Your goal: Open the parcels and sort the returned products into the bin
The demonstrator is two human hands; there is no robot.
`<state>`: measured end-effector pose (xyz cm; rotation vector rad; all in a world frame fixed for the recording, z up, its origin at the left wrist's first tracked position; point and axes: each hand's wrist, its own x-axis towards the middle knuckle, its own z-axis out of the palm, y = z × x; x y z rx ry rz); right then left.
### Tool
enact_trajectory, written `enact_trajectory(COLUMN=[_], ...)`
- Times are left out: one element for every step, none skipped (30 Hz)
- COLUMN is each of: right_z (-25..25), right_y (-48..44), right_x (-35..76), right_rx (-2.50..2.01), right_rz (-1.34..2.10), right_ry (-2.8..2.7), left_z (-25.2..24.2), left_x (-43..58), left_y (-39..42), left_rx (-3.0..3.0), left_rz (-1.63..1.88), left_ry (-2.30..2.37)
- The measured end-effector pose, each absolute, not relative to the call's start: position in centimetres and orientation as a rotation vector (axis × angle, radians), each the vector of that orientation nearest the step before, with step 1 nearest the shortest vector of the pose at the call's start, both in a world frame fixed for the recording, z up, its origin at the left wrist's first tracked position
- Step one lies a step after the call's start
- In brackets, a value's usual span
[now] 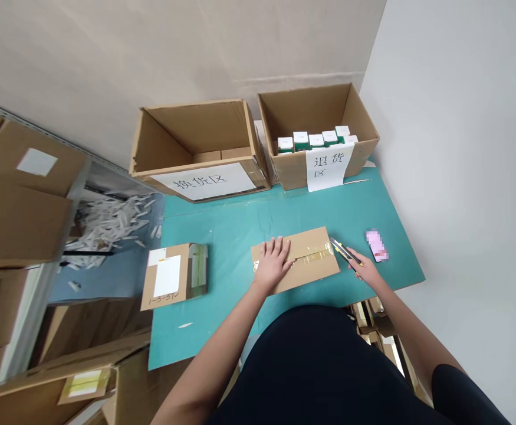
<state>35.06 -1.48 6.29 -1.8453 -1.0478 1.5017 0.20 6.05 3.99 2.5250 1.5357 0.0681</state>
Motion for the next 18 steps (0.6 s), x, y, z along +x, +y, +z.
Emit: enact_trajectory(right_z=[6.5, 6.6, 6.8, 7.0, 7.2, 7.3, 7.5, 7.6, 7.7, 7.7, 7.7, 7.6, 7.5, 7.4, 7.2, 7.1, 7.0, 7.0], right_y=[-1.4, -1.3, -1.2, -1.2, -1.2, -1.2, -1.2, -1.2, -1.3, -1.4, -1.5, -1.7, -1.9, -2.2, -2.4, -2.6, -2.8, -2.9], right_x=[35.2, 35.3, 35.5, 35.6, 35.8, 35.9, 36.0, 36.0, 36.1, 36.1, 36.0, 36.0, 36.0, 36.0, 36.1, 36.2, 36.4, 36.6], right_rx=[-1.859, -1.868, -1.873, -1.873, -1.872, -1.87, -1.869, -1.868, -1.868, -1.868, -1.866, -1.863, -1.861, -1.859, -1.857, -1.856, -1.857, -1.859], right_rz=[1.493, 1.489, 1.492, 1.502, 1.52, 1.541, 1.563, 1.584, 1.604, 1.623, 1.641, 1.655, 1.663, 1.663, 1.658, 1.648, 1.64, 1.636], right_ry=[-1.064, -1.079, -1.092, -1.101, -1.108, -1.111, -1.112, -1.11, -1.109, -1.111, -1.114, -1.119, -1.122, -1.124, -1.125, -1.124, -1.123, -1.122], left_z=[4.0, 4.0, 4.0, 4.0, 4.0, 4.0, 4.0, 3.9, 3.9, 3.9, 3.9, 3.9, 3.9, 3.9, 3.9, 3.9, 3.9, 3.9], left_x=[0.2, 0.2, 0.3, 0.3, 0.3, 0.3, 0.4, 0.4, 0.4, 0.4, 0.4, 0.4, 0.4, 0.4, 0.4, 0.4, 0.3, 0.3], left_y=[6.0, 6.0, 6.0, 6.0, 5.9, 5.9, 5.9, 5.9, 5.9, 5.9, 5.9, 5.9, 5.9, 5.9, 6.0, 6.0, 6.0, 6.0], left_rx=[2.523, 2.519, 2.514, 2.509, 2.505, 2.501, 2.499, 2.496, 2.495, 2.495, 2.496, 2.499, 2.503, 2.507, 2.511, 2.514, 2.515, 2.514], left_rz=[0.067, 0.068, 0.071, 0.077, 0.081, 0.085, 0.088, 0.089, 0.09, 0.091, 0.091, 0.092, 0.092, 0.093, 0.093, 0.093, 0.092, 0.091], left_ry=[1.539, 1.542, 1.546, 1.549, 1.553, 1.557, 1.56, 1.561, 1.562, 1.563, 1.565, 1.568, 1.572, 1.573, 1.573, 1.572, 1.569, 1.566])
